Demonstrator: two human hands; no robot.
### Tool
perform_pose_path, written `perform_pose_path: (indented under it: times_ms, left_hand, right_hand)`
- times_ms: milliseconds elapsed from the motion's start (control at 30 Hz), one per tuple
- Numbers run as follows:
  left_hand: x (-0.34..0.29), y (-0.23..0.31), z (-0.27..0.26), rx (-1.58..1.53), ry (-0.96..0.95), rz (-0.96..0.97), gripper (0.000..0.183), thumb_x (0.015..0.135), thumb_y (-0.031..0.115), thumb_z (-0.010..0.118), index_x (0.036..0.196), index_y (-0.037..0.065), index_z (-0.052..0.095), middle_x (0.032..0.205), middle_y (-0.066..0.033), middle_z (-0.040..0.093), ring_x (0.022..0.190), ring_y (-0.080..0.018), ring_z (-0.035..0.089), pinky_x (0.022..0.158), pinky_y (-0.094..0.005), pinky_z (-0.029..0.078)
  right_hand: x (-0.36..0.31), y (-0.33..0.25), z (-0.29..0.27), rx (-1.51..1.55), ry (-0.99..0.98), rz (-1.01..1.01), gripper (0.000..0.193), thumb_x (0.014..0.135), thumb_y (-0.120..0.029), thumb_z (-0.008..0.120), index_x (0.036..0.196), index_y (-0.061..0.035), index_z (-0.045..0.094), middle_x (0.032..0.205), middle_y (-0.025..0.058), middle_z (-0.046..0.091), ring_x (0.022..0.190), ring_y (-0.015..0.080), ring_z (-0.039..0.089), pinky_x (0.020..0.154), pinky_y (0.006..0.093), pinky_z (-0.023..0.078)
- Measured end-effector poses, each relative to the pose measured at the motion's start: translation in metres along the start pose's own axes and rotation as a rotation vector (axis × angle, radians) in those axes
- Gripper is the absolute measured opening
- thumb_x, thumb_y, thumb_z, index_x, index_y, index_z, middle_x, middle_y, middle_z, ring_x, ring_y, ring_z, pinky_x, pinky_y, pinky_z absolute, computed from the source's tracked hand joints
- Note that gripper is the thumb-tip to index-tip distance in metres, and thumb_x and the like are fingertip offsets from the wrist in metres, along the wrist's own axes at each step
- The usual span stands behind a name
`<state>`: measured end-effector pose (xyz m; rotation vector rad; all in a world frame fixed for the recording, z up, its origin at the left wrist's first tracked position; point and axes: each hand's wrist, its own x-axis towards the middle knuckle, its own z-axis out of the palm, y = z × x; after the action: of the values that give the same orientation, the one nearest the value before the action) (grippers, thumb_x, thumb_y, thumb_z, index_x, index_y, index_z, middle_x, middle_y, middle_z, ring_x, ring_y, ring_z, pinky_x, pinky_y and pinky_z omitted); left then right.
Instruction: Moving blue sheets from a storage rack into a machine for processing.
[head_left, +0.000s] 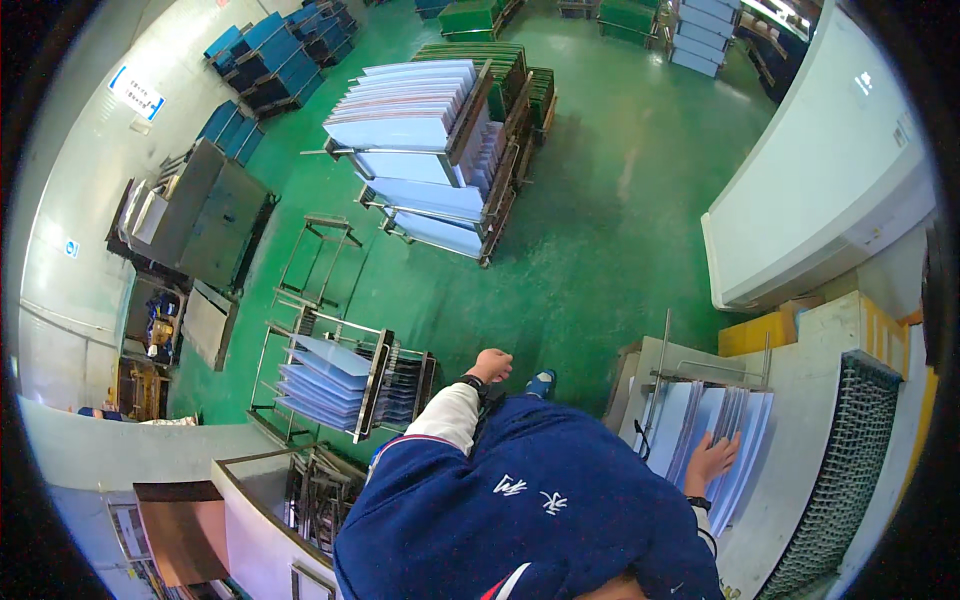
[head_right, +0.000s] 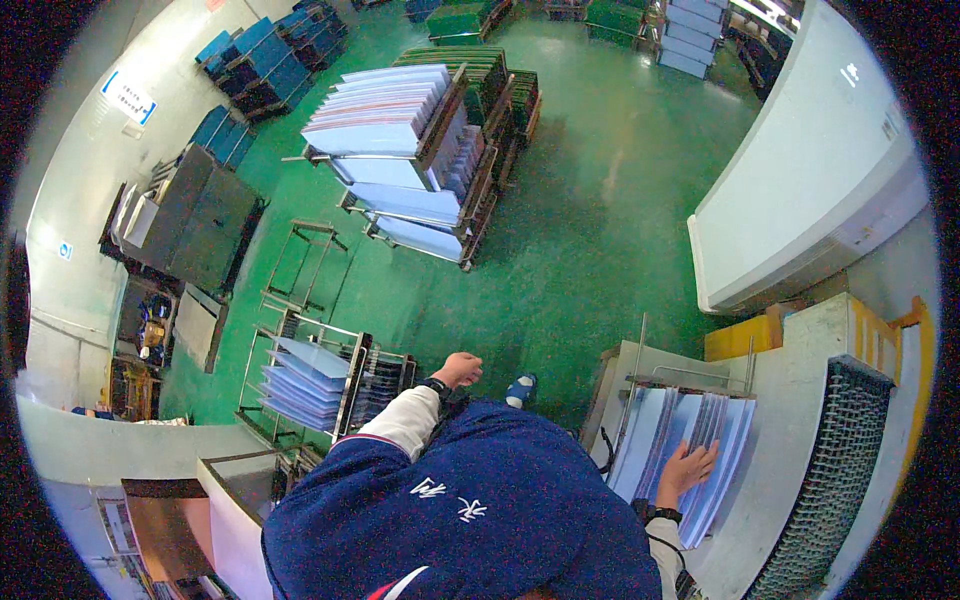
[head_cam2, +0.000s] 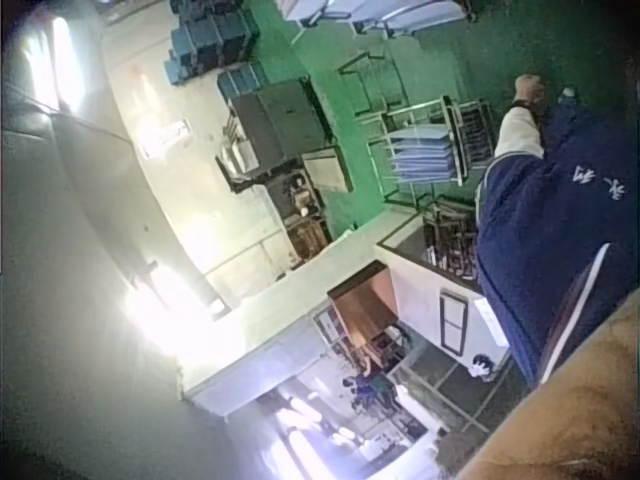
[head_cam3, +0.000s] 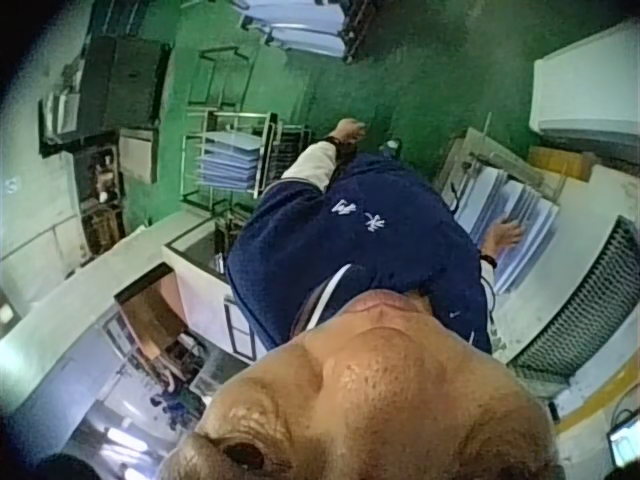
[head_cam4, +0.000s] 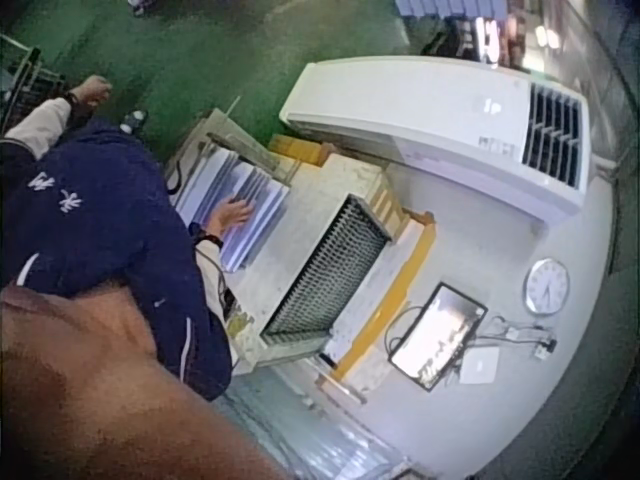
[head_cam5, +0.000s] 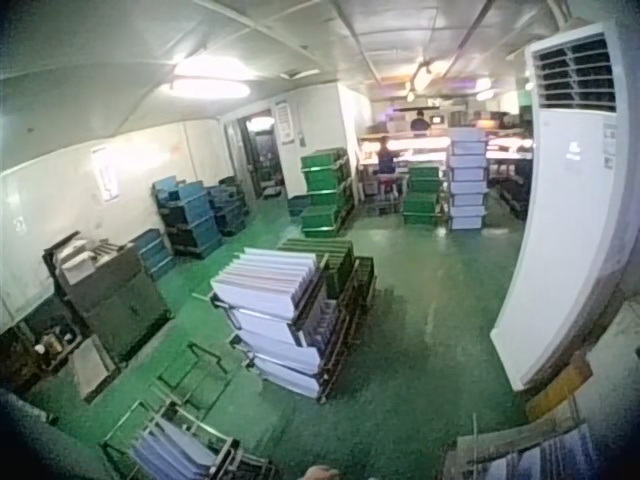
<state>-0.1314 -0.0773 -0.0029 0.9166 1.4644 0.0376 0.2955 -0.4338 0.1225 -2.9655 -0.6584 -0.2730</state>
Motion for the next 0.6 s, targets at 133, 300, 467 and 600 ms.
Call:
perform_pose_path:
  times_ms: [133, 300, 467, 600]
  left_hand:
    - [-0.006, 0.001, -0.001, -0.043, 0.005, -0.010, 0.027, 0.088, 0.026, 0.059, 0.106, 0.007, 0.065, 0.083, -0.0040, 0.068, 0.058, -0.0148, 0.060, 0.051, -0.0309, 0.050]
    - [0.002, -0.006, -0.005, -0.113, -0.030, 0.049, 0.022, 0.086, 0.026, 0.061, 0.094, 0.006, 0.066, 0.079, -0.0054, 0.067, 0.056, -0.0149, 0.060, 0.047, -0.0308, 0.048]
    - [0.021, -0.014, -0.005, 0.091, -0.031, 0.199, 0.024, 0.085, 0.027, 0.060, 0.088, 0.004, 0.067, 0.072, -0.0065, 0.066, 0.051, -0.0152, 0.058, 0.041, -0.0300, 0.045]
    - [-0.012, -0.001, 0.002, -0.074, 0.090, 0.063, 0.027, 0.087, 0.025, 0.059, 0.101, 0.004, 0.067, 0.075, -0.0066, 0.067, 0.053, -0.0147, 0.060, 0.044, -0.0295, 0.047]
  right_hand:
    - [0.000, -0.001, -0.001, -0.013, -0.005, -0.001, 0.033, 0.090, -0.033, 0.059, 0.098, -0.0012, 0.055, 0.148, 0.0065, 0.035, 0.133, 0.0343, 0.034, 0.102, 0.0552, 0.031]
    - [0.002, 0.004, 0.004, -0.062, 0.008, -0.056, 0.037, 0.091, -0.037, 0.057, 0.103, -0.0018, 0.056, 0.148, 0.0070, 0.036, 0.133, 0.0321, 0.036, 0.101, 0.0537, 0.033]
    - [-0.001, 0.006, 0.006, -0.135, -0.008, -0.054, 0.040, 0.092, -0.041, 0.055, 0.104, -0.0025, 0.057, 0.145, 0.0079, 0.038, 0.131, 0.0312, 0.038, 0.100, 0.0519, 0.035]
    - [0.000, 0.011, 0.014, -0.166, 0.029, -0.086, 0.043, 0.093, -0.044, 0.053, 0.104, -0.0030, 0.057, 0.146, 0.0090, 0.037, 0.130, 0.0307, 0.039, 0.100, 0.0506, 0.037]
